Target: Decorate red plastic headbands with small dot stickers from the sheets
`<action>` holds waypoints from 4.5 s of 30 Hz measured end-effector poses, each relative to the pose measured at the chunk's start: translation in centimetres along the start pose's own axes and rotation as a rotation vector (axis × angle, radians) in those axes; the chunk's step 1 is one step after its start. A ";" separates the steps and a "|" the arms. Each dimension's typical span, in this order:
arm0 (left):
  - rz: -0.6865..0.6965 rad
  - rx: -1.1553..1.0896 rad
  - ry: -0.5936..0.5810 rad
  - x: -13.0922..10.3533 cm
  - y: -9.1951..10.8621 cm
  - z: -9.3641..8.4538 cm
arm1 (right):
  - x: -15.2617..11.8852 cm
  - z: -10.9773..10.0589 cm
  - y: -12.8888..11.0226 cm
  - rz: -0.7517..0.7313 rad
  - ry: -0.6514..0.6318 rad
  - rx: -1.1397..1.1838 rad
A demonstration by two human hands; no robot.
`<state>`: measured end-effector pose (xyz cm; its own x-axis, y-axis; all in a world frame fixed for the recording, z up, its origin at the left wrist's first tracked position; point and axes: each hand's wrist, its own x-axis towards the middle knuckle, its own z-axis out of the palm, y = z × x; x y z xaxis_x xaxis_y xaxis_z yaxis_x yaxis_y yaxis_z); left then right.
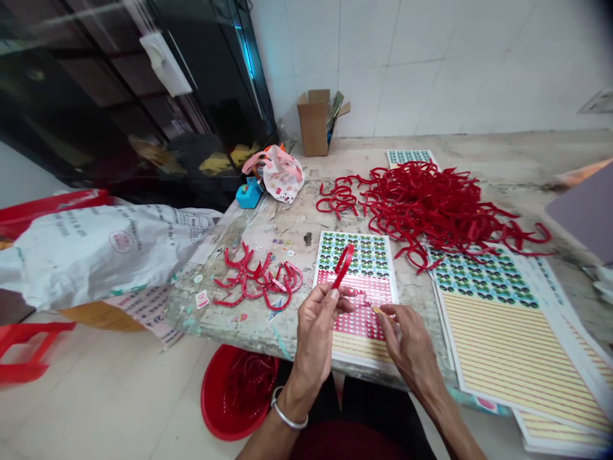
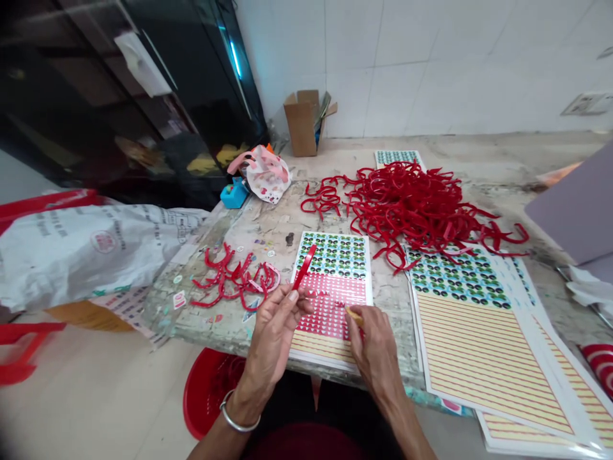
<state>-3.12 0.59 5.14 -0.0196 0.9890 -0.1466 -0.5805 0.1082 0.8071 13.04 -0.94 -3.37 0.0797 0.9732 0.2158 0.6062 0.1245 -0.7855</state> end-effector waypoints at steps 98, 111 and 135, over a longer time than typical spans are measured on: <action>-0.155 0.179 0.032 -1.7 -4.0 -2.3 | 1.8 2.3 -4.8 0.066 -0.127 0.574; -0.180 0.100 -0.006 -1.9 -4.1 -2.3 | 1.3 2.7 -4.1 0.062 -0.118 0.592; -0.221 -0.003 0.025 -2.2 -3.9 -1.9 | 1.2 2.6 -4.3 0.127 -0.154 0.681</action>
<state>-2.37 -2.18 1.18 0.0879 0.9386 -0.3337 -0.5756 0.3213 0.7519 8.45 0.23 -1.23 -0.0263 0.9982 0.0535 -0.0335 0.0526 -0.9981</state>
